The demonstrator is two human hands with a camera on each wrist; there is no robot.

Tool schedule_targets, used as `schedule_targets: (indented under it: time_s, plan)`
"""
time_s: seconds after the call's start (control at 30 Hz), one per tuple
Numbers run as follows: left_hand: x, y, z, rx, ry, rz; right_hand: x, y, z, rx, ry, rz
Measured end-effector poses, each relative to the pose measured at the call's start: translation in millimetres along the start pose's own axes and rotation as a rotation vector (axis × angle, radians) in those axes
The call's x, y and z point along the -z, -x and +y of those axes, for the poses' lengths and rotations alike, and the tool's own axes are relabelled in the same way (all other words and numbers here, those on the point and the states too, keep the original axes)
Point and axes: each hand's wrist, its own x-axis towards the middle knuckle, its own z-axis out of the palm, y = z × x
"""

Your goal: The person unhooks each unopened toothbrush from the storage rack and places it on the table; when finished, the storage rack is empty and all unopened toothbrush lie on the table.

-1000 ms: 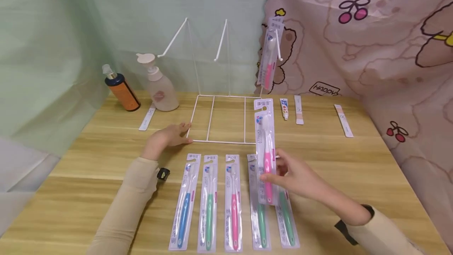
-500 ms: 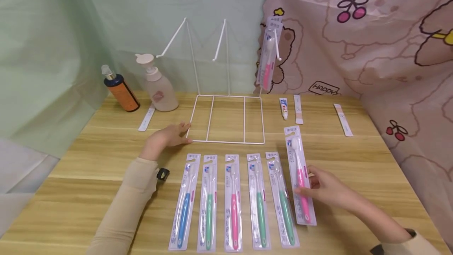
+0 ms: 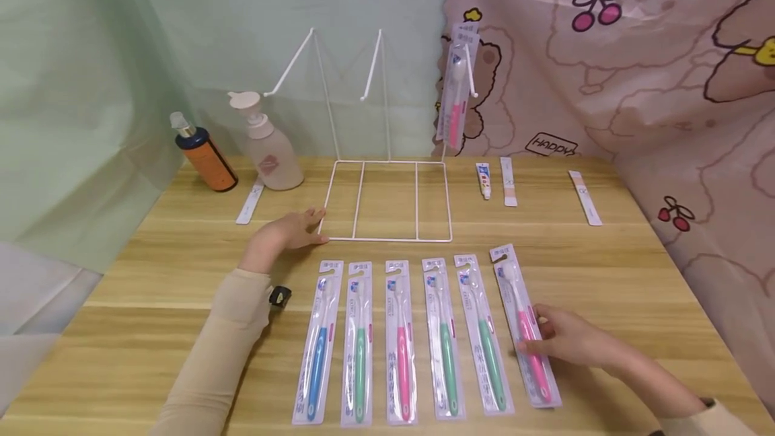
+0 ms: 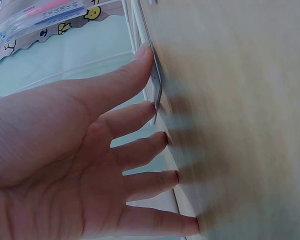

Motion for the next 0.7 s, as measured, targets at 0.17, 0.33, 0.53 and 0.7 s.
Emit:
schedule_targets:
  time_s: [0.17, 0.33, 0.53, 0.7]
  plan:
    - [0.5, -0.8, -0.2, -0.009, -0.013, 0.004, -0.7, -0.5, 0.6, -0.032, -0.051, -0.040]
    - [1.4, 0.1, 0.3, -0.009, -0.015, 0.003, -2.3, -2.6, -0.3, -0.068, -0.083, -0.078]
    - [1.2, -0.5, -0.6, -0.013, -0.010, 0.008, 0.4, -2.9, -1.8, -0.067, -0.013, -0.086]
    - [0.8, -2.0, -1.3, -0.009, -0.008, 0.004, 0.8, -2.3, -2.3, -0.090, -0.006, -0.088]
